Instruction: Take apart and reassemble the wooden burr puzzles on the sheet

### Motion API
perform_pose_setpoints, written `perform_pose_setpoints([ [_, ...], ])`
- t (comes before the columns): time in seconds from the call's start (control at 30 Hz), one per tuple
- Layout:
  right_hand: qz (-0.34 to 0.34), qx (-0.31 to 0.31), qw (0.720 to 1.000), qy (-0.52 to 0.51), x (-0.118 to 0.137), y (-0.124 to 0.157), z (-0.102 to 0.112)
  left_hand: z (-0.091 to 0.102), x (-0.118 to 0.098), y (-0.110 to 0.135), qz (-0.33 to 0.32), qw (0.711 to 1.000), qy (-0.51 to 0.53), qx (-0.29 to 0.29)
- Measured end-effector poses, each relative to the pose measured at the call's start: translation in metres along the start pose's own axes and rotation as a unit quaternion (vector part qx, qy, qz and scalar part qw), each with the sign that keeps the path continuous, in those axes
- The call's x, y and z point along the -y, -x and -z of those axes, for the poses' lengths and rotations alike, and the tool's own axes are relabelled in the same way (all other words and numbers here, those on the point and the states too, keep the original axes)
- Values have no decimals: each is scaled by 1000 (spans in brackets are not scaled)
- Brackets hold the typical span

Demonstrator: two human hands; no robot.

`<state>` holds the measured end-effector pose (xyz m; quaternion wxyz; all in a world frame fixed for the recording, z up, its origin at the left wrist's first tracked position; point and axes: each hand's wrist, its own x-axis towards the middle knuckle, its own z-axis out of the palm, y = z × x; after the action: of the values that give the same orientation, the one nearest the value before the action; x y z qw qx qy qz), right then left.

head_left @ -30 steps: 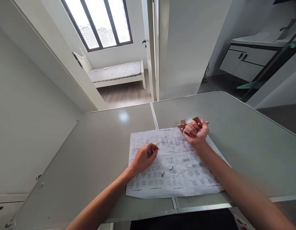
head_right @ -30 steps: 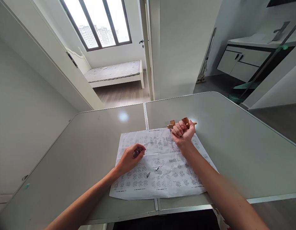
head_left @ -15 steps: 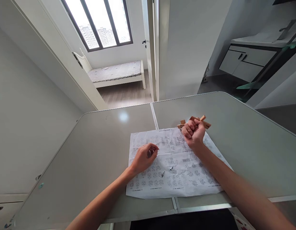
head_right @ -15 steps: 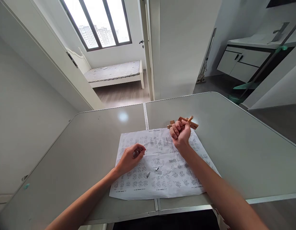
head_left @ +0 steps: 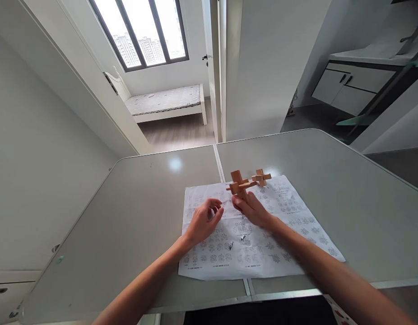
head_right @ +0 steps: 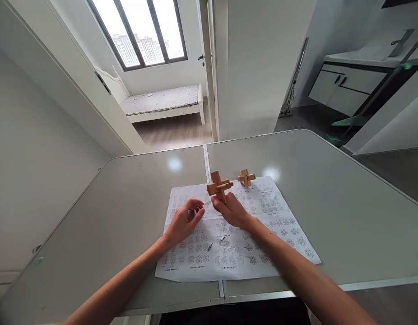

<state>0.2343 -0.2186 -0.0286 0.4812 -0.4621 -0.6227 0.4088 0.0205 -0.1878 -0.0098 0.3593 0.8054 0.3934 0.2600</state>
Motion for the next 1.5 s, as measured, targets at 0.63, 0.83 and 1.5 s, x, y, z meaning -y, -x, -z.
perform_pose_setpoints([
  [0.63,196,157,926,281,6,8,-25,11,12,-2,-69,910,371,174],
  [0.83,250,167,918,258,15,11,-33,16,6,-6,-55,859,444,249],
  [1.5,235,38,942,236,11,11,-35,19,13,-7,-17,892,425,149],
])
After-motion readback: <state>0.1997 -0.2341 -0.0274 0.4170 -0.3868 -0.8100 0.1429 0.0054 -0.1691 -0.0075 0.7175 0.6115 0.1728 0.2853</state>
